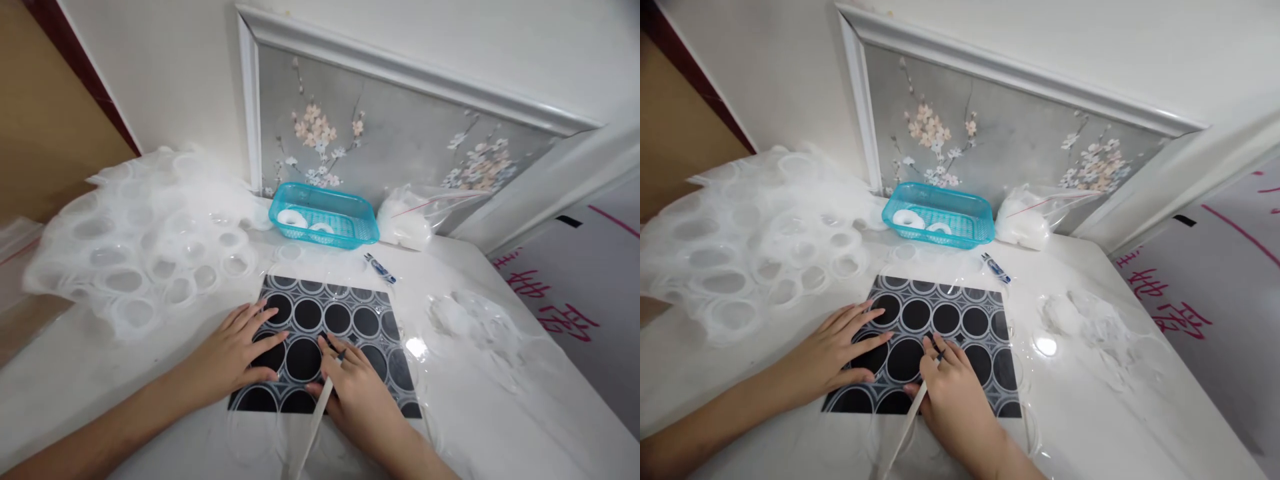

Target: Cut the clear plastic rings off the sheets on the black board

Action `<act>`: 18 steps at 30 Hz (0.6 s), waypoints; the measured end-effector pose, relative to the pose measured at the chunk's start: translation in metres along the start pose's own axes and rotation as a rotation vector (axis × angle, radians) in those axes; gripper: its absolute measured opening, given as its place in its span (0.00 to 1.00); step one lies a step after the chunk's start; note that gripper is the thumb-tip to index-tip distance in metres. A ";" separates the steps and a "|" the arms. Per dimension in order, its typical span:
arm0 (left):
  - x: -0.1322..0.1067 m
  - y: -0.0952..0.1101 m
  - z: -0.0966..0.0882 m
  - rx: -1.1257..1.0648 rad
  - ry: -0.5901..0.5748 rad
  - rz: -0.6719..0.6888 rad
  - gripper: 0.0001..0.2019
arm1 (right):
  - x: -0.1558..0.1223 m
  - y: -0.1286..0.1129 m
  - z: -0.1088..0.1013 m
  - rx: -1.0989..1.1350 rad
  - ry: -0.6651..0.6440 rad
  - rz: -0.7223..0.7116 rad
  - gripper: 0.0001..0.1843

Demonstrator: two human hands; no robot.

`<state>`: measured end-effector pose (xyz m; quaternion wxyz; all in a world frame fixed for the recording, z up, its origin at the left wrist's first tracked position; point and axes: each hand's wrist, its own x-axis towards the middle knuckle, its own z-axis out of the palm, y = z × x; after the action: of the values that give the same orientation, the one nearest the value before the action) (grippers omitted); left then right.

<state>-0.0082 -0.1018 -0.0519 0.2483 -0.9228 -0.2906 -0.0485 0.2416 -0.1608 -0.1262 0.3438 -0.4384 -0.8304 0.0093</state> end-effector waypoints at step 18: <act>-0.016 -0.009 0.005 0.019 0.074 -0.078 0.29 | -0.004 0.010 0.006 0.106 0.165 0.060 0.04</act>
<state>-0.0263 -0.1013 -0.0564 0.2655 -0.9059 -0.3175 -0.0898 0.2471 -0.1557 -0.1364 0.4330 -0.4436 -0.7842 0.0274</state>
